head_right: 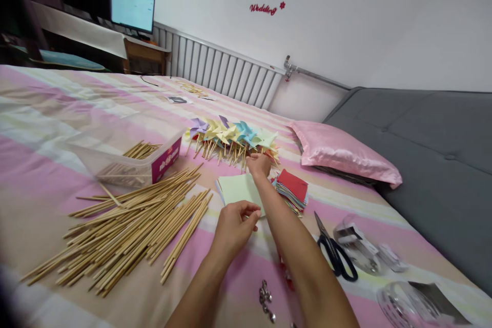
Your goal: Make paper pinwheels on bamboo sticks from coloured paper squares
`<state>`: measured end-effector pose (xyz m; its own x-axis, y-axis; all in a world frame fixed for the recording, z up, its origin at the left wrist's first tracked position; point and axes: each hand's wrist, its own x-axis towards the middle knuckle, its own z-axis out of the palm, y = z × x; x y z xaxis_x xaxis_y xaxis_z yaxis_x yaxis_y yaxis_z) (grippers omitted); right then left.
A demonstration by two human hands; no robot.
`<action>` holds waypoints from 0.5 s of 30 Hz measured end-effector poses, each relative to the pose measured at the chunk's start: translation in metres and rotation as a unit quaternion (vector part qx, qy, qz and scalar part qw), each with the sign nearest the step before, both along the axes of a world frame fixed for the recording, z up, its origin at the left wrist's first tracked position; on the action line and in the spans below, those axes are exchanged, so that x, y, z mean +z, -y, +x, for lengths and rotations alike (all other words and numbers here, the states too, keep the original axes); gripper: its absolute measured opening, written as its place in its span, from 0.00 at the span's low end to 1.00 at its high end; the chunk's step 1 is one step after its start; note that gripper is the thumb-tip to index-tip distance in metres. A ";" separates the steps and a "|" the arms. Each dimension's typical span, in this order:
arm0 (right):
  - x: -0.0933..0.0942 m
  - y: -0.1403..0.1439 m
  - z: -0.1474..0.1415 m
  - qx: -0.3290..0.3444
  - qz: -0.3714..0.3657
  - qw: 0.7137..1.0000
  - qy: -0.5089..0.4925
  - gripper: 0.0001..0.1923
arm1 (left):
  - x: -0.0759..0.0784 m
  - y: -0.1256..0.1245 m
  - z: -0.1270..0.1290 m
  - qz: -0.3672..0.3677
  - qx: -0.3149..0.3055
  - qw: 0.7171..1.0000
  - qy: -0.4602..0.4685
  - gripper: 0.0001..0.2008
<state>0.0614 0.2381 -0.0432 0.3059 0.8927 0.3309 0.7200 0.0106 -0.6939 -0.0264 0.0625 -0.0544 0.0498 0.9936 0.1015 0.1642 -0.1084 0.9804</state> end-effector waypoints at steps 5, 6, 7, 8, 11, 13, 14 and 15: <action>0.022 0.096 0.026 0.068 0.037 0.996 -0.034 0.17 | 0.000 -0.003 -0.002 0.006 0.009 1.000 -0.008 0.09; 0.023 0.123 0.035 0.086 0.050 0.994 -0.045 0.18 | 0.000 -0.003 -0.002 0.010 0.010 1.000 -0.012 0.09; 0.023 0.151 0.044 0.092 0.052 0.993 -0.050 0.18 | 0.001 -0.004 -0.002 0.014 0.010 1.000 -0.017 0.09; 0.022 0.179 0.054 0.075 0.052 0.995 -0.038 0.18 | 0.001 -0.004 -0.002 0.017 0.014 0.999 -0.024 0.09; 0.007 0.261 0.087 -0.003 0.034 0.999 0.005 0.19 | 0.002 -0.005 -0.001 0.020 0.021 0.998 -0.048 0.09; -0.012 0.306 0.110 -0.035 0.005 0.999 0.039 0.19 | 0.002 -0.005 -0.001 0.021 0.024 0.997 -0.072 0.09; -0.024 0.325 0.119 -0.037 -0.015 0.998 0.053 0.19 | 0.002 -0.005 0.000 0.024 0.026 0.996 -0.084 0.09; -0.036 0.341 0.128 -0.049 -0.022 0.996 0.066 0.18 | 0.002 -0.005 0.000 0.029 0.027 0.995 -0.095 0.09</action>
<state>0.1893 -0.1030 -0.0794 0.3493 0.8750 0.3352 0.8008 -0.0929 -0.5917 -0.0264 0.0674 -0.0524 0.0195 0.9882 0.1517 0.3524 -0.1488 0.9239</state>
